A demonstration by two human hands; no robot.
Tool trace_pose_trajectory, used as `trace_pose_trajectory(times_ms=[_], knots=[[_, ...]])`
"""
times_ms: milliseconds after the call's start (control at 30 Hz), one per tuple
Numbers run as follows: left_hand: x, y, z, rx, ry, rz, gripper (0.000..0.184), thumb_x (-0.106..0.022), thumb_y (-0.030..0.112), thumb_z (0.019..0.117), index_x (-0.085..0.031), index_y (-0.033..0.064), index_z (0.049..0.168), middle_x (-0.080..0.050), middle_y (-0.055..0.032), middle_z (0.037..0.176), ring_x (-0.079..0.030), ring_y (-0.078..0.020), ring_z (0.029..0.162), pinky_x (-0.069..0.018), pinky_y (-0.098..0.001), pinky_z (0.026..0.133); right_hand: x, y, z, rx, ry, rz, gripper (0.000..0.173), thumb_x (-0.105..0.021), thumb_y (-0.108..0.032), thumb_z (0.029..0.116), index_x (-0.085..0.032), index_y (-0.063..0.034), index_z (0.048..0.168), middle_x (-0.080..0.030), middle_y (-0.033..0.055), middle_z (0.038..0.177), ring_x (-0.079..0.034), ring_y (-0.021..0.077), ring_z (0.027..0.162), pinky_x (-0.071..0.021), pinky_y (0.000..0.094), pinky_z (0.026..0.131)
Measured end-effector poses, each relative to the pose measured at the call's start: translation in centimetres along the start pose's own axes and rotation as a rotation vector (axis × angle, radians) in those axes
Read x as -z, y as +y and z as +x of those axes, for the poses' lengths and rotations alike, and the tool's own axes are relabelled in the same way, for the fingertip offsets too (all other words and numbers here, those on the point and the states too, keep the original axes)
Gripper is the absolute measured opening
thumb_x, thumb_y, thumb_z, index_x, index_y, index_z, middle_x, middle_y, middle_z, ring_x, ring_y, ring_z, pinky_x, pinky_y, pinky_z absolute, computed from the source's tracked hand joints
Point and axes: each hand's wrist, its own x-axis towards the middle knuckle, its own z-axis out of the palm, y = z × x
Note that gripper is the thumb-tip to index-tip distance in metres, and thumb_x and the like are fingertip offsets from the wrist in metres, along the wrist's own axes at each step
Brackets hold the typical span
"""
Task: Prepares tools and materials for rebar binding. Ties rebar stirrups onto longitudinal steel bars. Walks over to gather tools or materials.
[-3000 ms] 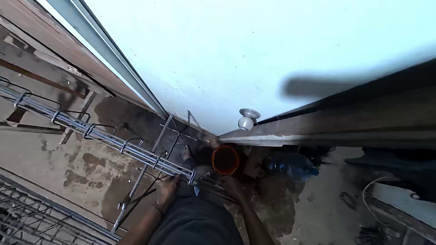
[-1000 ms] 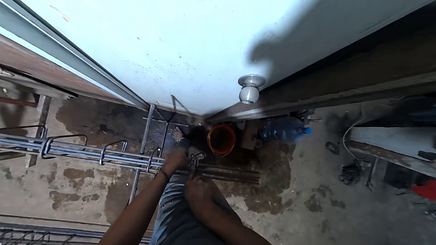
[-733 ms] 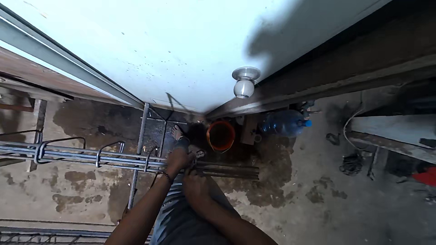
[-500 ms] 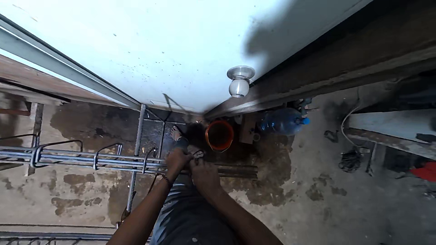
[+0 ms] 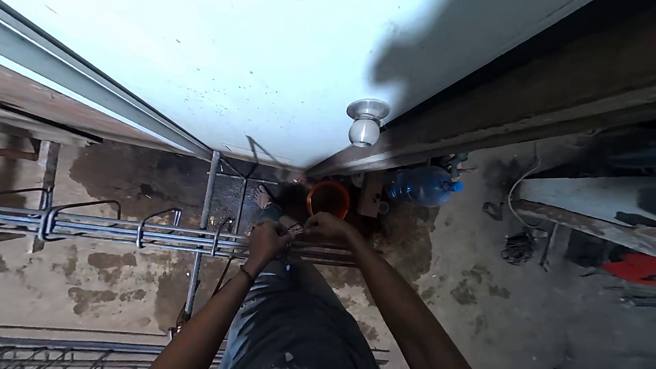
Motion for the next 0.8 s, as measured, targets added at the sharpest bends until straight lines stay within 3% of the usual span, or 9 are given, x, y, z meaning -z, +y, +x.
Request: trace_pose_trajectory(times_ms=[100,300,400,567,633,800], knots=[[-0.5,-0.3,-0.2,-0.049,0.050,0.018,0.034,-0.071,0.049,0.0899,-0.077,0.0177,0.104,-0.075,-0.0042,0.098,-0.071,-0.0251,0.097,-0.0538,-0.0559,0.089,0.1,1.1,-0.3,0.021,-0.032,-0.001,0.026,-0.059,-0.015,0.1039,-0.070,-0.0019,0.123,-0.071,0.0177,0.115,-0.069,0.0258,0.103,-0.0542,0.0468,0.097],[-1.1,-0.6,-0.4,-0.083,0.085,0.047,0.039,-0.067,0.053,0.0923,-0.076,0.0175,0.107,-0.076,-0.0031,0.100,-0.072,-0.0241,0.097,-0.0542,-0.0543,0.090,-0.1,3.0,-1.0,-0.011,0.006,-0.092,0.028,-0.062,-0.020,0.1031,-0.071,0.0011,0.119,-0.071,0.0215,0.117,-0.067,0.0328,0.112,-0.0483,0.0530,0.104],[-1.3,-1.0,-0.2,-0.101,0.104,0.037,0.038,-0.067,0.053,0.0918,-0.076,0.0181,0.107,-0.076,-0.0028,0.098,-0.071,-0.0233,0.095,-0.0541,-0.0539,0.089,0.3,3.9,-0.8,-0.024,0.054,-0.063,0.029,-0.062,-0.022,0.1028,-0.072,-0.0001,0.119,-0.071,0.0200,0.117,-0.067,0.0310,0.112,-0.0489,0.0519,0.105],[-1.4,-1.1,-0.1,-0.098,0.115,0.013,0.036,-0.069,0.051,0.0911,-0.076,0.0181,0.104,-0.076,-0.0030,0.096,-0.072,-0.0232,0.093,-0.0543,-0.0541,0.088,-0.4,5.1,-0.2,-0.050,0.021,0.153,0.029,-0.059,-0.026,0.1046,-0.070,-0.0025,0.118,-0.071,0.0089,0.095,-0.066,0.0117,0.077,-0.0570,0.0330,0.077],[-1.4,-1.0,-0.1,-0.086,0.104,0.017,0.037,-0.069,0.052,0.0910,-0.076,0.0179,0.104,-0.076,-0.0035,0.097,-0.071,-0.0237,0.093,-0.0538,-0.0545,0.088,-0.8,5.4,0.1,-0.102,-0.013,0.276,0.028,-0.061,-0.024,0.1038,-0.069,-0.0029,0.120,-0.070,0.0059,0.092,-0.064,0.0084,0.071,-0.0567,0.0284,0.070],[-1.3,-1.0,0.0,-0.070,0.095,0.023,0.036,-0.069,0.051,0.0911,-0.076,0.0184,0.105,-0.076,-0.0028,0.097,-0.072,-0.0237,0.094,-0.0539,-0.0543,0.089,-0.9,5.4,1.0,-0.139,0.010,0.395,0.026,-0.060,-0.019,0.1033,-0.065,-0.0040,0.124,-0.067,0.0055,0.089,-0.062,0.0092,0.068,-0.0552,0.0272,0.064]])
